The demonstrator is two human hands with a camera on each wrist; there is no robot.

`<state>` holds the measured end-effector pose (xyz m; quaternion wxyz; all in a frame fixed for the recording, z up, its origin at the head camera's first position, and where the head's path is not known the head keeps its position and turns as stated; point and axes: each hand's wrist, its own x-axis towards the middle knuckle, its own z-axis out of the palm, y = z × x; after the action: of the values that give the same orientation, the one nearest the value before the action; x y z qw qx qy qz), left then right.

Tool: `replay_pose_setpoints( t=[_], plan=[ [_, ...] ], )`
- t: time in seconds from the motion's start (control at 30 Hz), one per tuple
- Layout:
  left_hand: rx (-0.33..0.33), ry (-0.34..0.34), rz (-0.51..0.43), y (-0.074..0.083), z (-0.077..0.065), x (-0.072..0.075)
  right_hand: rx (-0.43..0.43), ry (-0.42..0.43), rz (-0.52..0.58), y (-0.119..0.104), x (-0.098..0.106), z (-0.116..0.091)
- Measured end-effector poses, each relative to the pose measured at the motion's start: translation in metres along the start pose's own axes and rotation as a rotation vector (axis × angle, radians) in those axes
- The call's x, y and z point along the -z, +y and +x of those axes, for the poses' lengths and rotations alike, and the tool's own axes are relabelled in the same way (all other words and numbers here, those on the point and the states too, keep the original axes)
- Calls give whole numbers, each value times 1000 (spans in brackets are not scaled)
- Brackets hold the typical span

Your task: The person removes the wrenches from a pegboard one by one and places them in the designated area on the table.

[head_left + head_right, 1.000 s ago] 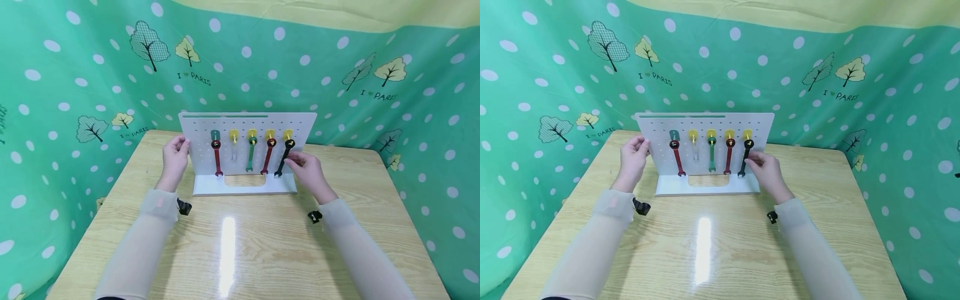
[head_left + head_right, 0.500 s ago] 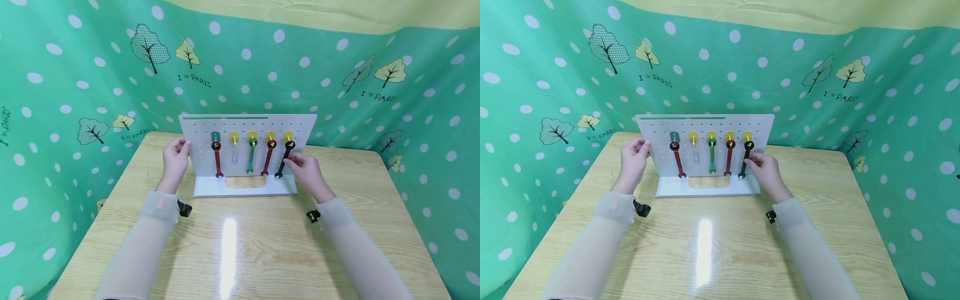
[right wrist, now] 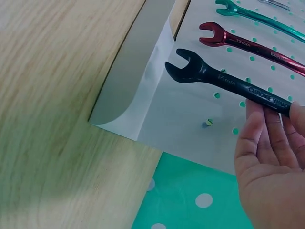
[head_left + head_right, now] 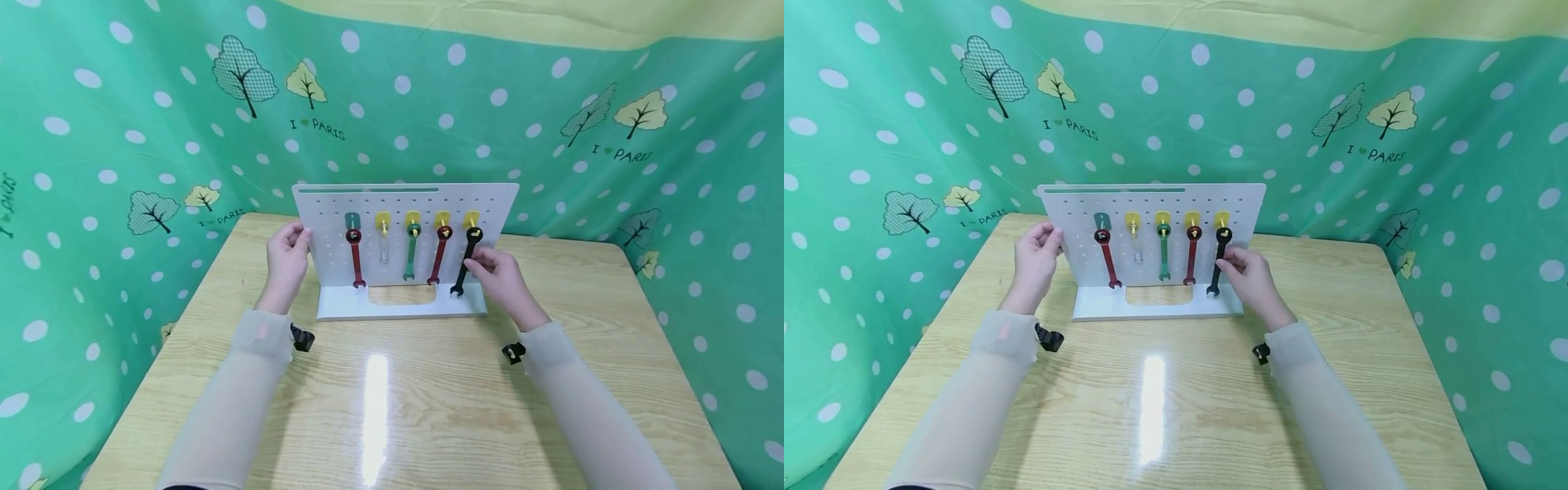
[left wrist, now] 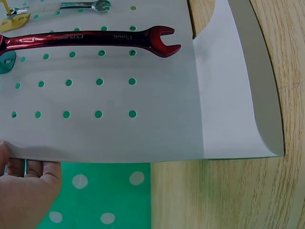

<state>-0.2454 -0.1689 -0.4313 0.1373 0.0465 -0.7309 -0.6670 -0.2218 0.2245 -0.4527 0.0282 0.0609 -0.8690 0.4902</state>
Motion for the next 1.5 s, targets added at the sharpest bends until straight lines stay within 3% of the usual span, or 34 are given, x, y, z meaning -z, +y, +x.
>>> replay_pose_setpoints(
  t=[0.5, 1.2, 1.43, 1.5],
  plan=[
    [-6, 5, 3, 1, 0, 0, 48, -9, 20, 3, 5, -8],
    [-25, 6, -4, -1, 1, 0, 44, -35, 100, -2, 9, -23],
    [-18, 7, -6, -1, 0, -1, 46, -57, 99, -44, 17, -40],
    [-14, 10, -3, 0, 0, -1, 51, -58, 107, -44, 17, -40]
  ],
)
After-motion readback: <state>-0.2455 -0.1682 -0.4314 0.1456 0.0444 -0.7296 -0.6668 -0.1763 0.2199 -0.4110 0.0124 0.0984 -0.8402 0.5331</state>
